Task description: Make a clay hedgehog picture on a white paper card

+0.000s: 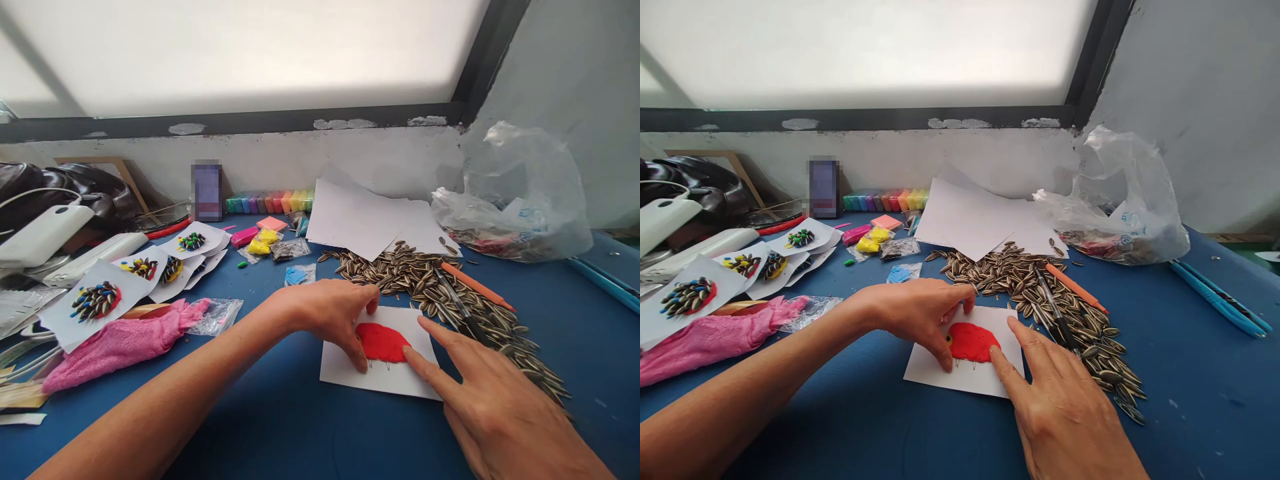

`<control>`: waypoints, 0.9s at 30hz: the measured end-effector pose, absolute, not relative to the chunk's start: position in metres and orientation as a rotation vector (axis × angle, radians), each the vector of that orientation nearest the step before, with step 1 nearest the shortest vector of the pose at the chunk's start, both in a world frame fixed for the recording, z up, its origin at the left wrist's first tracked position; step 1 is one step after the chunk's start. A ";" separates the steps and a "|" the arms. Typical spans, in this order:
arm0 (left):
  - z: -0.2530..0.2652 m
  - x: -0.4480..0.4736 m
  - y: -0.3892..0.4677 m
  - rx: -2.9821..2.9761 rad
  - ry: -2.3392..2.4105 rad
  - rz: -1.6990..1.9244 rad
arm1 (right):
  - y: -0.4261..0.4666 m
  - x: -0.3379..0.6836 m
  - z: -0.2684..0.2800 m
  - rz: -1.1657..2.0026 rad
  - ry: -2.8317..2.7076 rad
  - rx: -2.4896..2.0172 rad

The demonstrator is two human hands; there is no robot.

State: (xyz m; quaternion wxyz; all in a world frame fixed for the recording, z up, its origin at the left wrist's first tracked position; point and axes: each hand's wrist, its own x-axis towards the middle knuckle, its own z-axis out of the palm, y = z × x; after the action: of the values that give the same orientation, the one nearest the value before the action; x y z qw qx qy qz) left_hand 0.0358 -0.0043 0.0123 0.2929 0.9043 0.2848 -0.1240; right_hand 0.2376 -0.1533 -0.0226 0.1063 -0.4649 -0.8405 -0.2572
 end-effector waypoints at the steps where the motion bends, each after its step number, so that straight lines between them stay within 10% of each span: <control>1: 0.013 0.036 -0.004 2.412 0.760 -0.328 | -0.154 0.237 -0.023 -0.762 -2.484 -1.361; 27: 0.013 0.036 -0.004 2.407 0.758 -0.338 | -0.150 0.235 -0.027 -0.748 -2.471 -1.389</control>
State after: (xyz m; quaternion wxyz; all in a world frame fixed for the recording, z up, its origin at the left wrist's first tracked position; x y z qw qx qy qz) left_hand 0.0362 -0.0036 0.0133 0.2934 0.9038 0.2846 -0.1268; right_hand 0.2350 -0.1499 -0.0266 0.1047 -0.4711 -0.8383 -0.2538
